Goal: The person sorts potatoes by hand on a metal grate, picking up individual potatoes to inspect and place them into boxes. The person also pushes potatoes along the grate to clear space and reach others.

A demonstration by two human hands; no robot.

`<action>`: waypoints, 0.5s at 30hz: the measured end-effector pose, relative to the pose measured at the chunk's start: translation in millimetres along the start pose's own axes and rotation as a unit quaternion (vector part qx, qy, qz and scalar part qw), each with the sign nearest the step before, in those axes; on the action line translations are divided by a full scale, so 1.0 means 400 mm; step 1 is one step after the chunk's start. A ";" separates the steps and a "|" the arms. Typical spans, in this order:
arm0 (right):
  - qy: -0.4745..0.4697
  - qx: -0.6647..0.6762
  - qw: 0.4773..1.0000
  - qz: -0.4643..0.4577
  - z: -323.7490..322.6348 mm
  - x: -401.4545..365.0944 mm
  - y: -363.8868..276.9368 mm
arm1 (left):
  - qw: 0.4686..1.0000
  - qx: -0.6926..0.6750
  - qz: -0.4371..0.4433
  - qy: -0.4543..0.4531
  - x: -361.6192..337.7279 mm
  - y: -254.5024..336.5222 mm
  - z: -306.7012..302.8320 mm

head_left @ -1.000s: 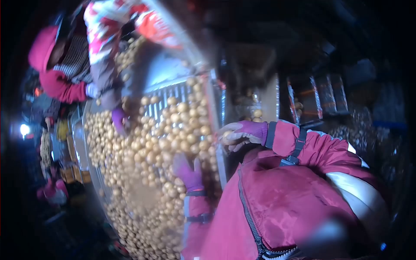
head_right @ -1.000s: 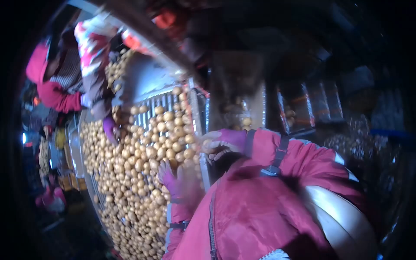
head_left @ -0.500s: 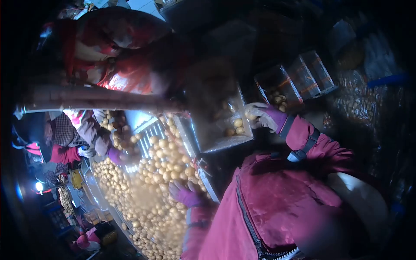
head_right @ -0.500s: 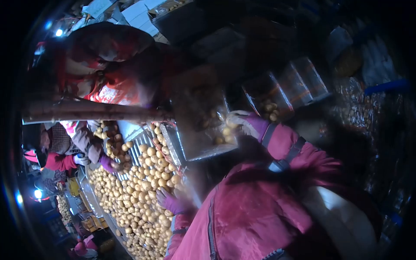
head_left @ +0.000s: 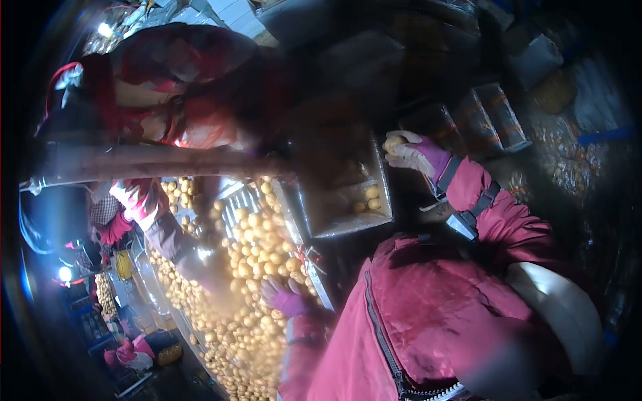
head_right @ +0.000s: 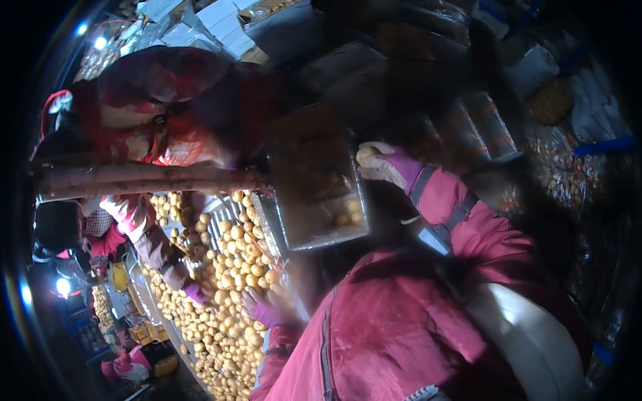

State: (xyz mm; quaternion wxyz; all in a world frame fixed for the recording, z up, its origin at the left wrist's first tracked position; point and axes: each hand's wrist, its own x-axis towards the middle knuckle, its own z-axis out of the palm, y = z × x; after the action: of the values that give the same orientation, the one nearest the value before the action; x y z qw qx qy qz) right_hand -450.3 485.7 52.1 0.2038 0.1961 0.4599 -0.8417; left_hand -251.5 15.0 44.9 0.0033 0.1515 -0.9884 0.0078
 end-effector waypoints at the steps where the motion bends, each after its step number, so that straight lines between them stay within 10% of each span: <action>1: -0.004 -0.012 1.000 -0.010 0.002 0.021 -0.011 | 1.000 0.008 0.001 0.008 0.001 -0.013 0.018; 15: 0.089 -0.079 0.993 -0.016 -0.024 0.292 -0.203 | 0.997 -0.003 -0.010 0.079 0.001 -0.012 0.044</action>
State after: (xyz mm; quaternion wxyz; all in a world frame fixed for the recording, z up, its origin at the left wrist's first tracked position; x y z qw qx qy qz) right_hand -589.6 515.1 43.1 0.1632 0.2462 0.5445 -0.7850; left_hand -250.6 10.1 27.5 0.0816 0.1607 -0.9835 0.0163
